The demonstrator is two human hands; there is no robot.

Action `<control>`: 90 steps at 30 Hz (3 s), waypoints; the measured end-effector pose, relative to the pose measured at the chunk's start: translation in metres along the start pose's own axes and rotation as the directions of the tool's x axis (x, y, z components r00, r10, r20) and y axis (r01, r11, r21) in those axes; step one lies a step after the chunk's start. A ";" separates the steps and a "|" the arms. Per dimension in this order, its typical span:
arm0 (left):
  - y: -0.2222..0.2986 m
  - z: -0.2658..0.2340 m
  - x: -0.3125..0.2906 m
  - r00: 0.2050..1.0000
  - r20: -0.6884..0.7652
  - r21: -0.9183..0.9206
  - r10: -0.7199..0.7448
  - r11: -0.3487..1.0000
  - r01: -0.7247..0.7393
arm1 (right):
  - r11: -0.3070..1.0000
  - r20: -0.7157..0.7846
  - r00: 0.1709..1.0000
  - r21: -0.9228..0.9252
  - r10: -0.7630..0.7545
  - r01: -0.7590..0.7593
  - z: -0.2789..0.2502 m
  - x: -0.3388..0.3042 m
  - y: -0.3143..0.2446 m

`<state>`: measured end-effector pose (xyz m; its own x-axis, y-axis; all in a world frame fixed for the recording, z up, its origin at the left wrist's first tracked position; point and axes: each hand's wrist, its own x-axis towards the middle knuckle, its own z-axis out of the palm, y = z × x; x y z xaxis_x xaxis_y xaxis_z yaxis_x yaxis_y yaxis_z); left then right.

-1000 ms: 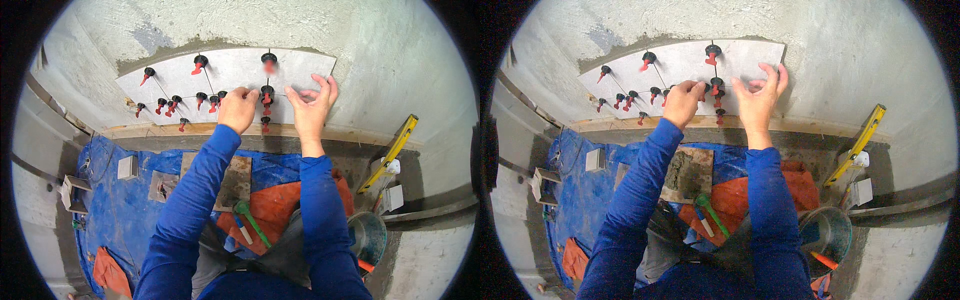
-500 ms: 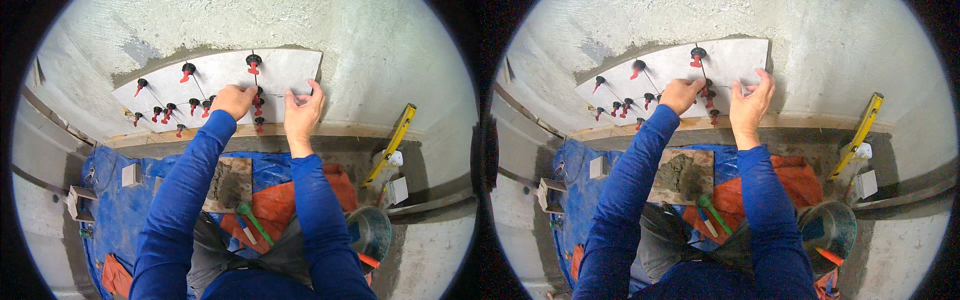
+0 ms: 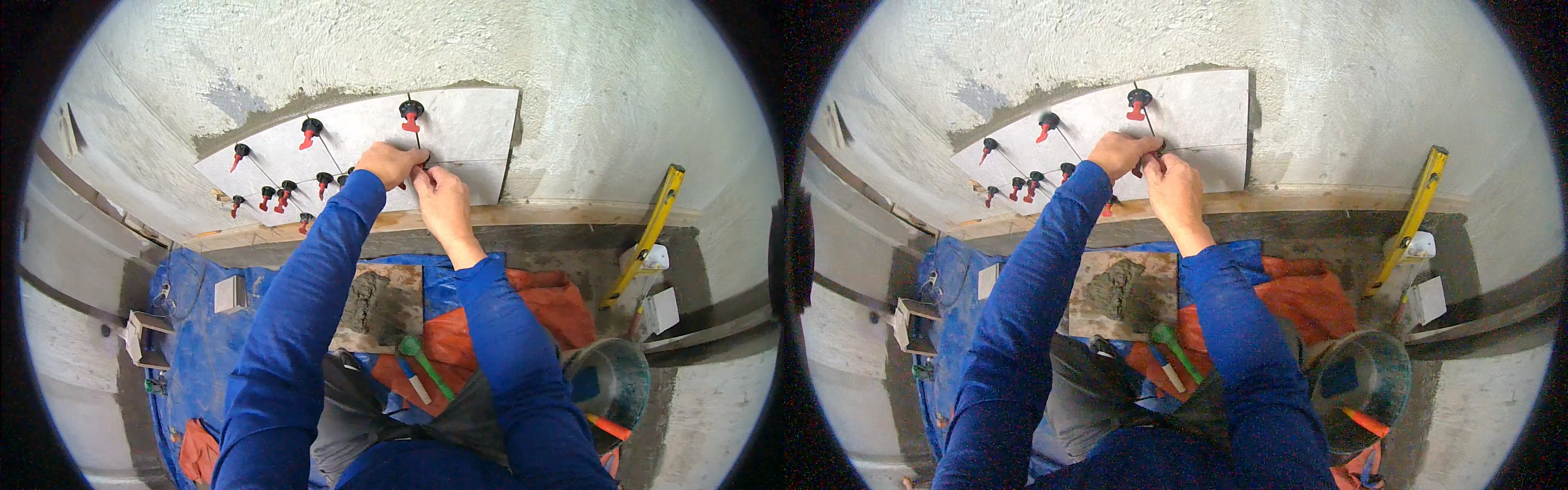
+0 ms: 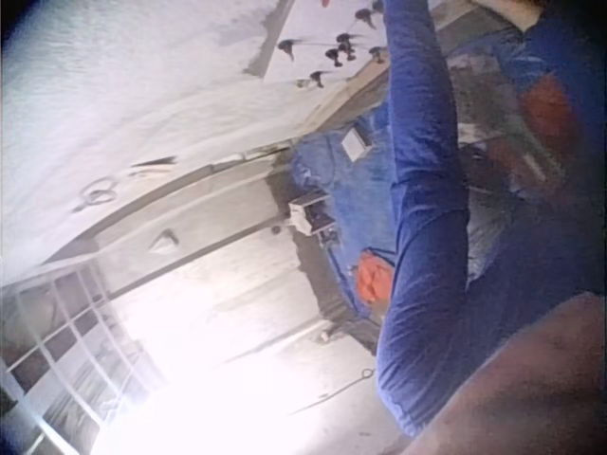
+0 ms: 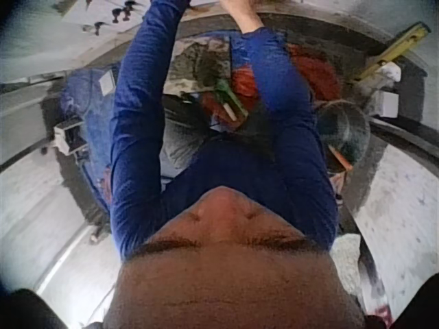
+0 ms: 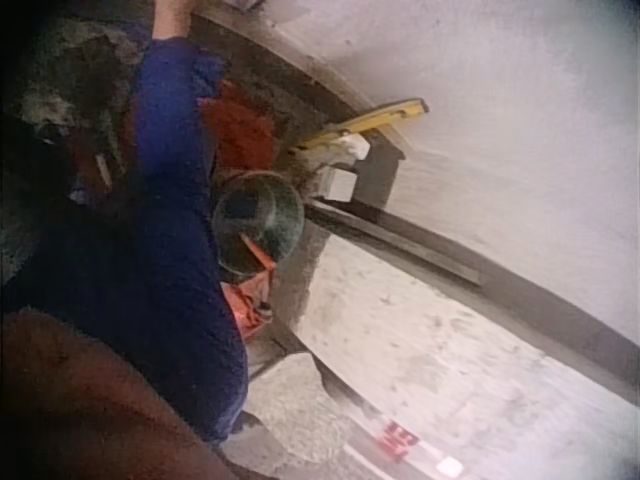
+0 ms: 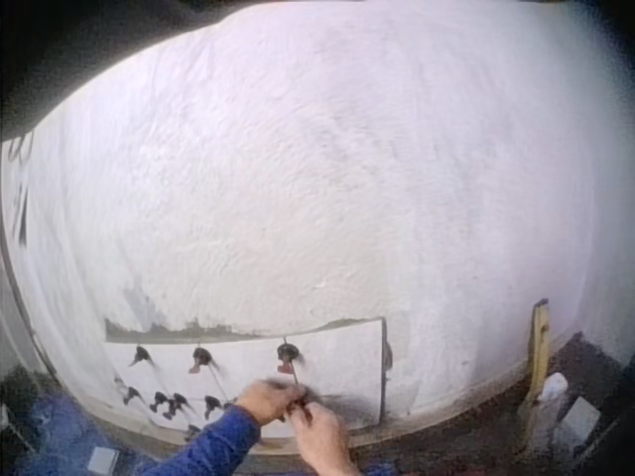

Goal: The person installs white rectangular wall tiles using red leveling clips and a spirit level. They press tiles into place, adjust the clips, check alignment with the level, and apply cement with a trowel to the wall surface.

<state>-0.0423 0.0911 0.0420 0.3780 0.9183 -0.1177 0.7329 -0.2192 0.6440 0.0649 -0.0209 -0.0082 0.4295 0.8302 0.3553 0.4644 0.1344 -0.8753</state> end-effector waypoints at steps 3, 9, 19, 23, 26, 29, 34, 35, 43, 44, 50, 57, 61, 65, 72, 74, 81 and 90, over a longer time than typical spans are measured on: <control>0.001 0.002 -0.001 0.999 -0.015 -0.032 -0.031 0.999 0.030 | 0.998 -0.016 1.000 -0.055 -0.019 0.018 0.007 0.001 0.002; -0.003 0.011 -0.004 0.993 -0.110 -0.130 -0.050 0.991 0.036 | 1.000 -0.050 0.999 -0.009 -0.003 0.002 0.014 0.003 0.002; 0.000 0.030 -0.012 0.935 -0.330 -0.160 -0.129 0.984 0.079 | 1.000 -0.079 0.997 -0.008 -0.018 0.017 0.011 -0.001 -0.003; 0.016 0.028 -0.026 0.915 -0.383 -0.012 -0.127 0.991 0.133 | 0.998 -0.058 0.998 0.052 0.031 -0.028 0.013 0.000 0.000; 0.025 0.027 -0.032 0.908 -0.398 0.044 -0.132 0.986 0.162 | 0.998 -0.076 0.997 0.064 0.005 0.000 0.013 0.000 0.002; 0.030 0.026 -0.035 0.900 -0.409 0.061 -0.149 0.980 0.190 | 0.995 -0.065 0.997 0.098 0.031 -0.024 0.013 0.000 0.003; 0.034 0.018 -0.040 0.934 -0.315 0.063 -0.169 0.978 0.198 | 0.998 -0.036 0.999 0.052 0.025 -0.023 0.008 0.001 -0.002; 0.032 0.015 -0.042 0.945 -0.296 0.064 -0.139 0.984 0.165 | 1.000 -0.006 1.000 0.020 -0.002 0.002 0.004 0.002 -0.003; 0.013 -0.026 -0.059 0.951 -0.311 -0.436 -0.005 0.889 -0.138 | 0.994 -0.099 0.989 0.031 -0.106 0.109 -0.034 0.019 -0.027; 0.014 -0.029 -0.060 0.974 -0.217 -0.573 -0.061 0.816 -0.076 | 0.995 -0.088 0.994 0.063 -0.069 0.074 -0.036 0.019 -0.028; 0.028 -0.037 -0.063 0.998 0.036 -0.754 -0.044 0.655 0.056 | 0.996 -0.568 0.818 -0.056 -0.091 0.072 -0.053 0.027 -0.018; 0.037 -0.037 -0.064 0.998 -0.006 -0.743 -0.062 0.669 0.037 | 0.993 -0.554 0.824 -0.092 -0.117 0.079 -0.057 0.034 -0.014; 0.041 -0.038 -0.063 0.998 -0.015 -0.753 -0.062 0.658 0.030 | 0.991 -0.528 0.839 -0.101 -0.129 0.089 -0.056 0.032 -0.020; 0.046 -0.039 -0.061 0.997 -0.044 -0.748 -0.058 0.664 0.006 | 0.976 -0.470 0.871 0.080 -0.142 0.203 -0.047 0.032 -0.030; 0.061 -0.039 -0.056 0.975 -0.211 -0.577 -0.075 0.814 -0.063 | 0.987 -0.366 0.928 0.113 -0.069 0.118 -0.040 0.027 -0.039; 0.063 -0.042 -0.052 0.966 -0.245 -0.484 -0.085 0.874 -0.046 | 0.986 -0.388 0.913 0.058 -0.123 0.157 -0.035 0.027 -0.040; 0.070 -0.043 -0.039 0.941 -0.335 -0.141 -0.052 0.990 0.005 | 0.991 -0.385 0.920 0.071 -0.076 0.112 -0.026 0.025 -0.043; 0.074 -0.040 -0.040 0.928 -0.371 0.051 -0.035 0.997 0.058 | 0.975 -0.250 0.961 0.151 -0.119 0.160 -0.008 0.024 -0.040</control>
<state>-0.0264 0.0512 0.1247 0.1156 0.9821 0.1485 0.7815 -0.1822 0.5967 0.0632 -0.0104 0.0380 0.5507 0.6467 0.5278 0.4049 0.3460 -0.8464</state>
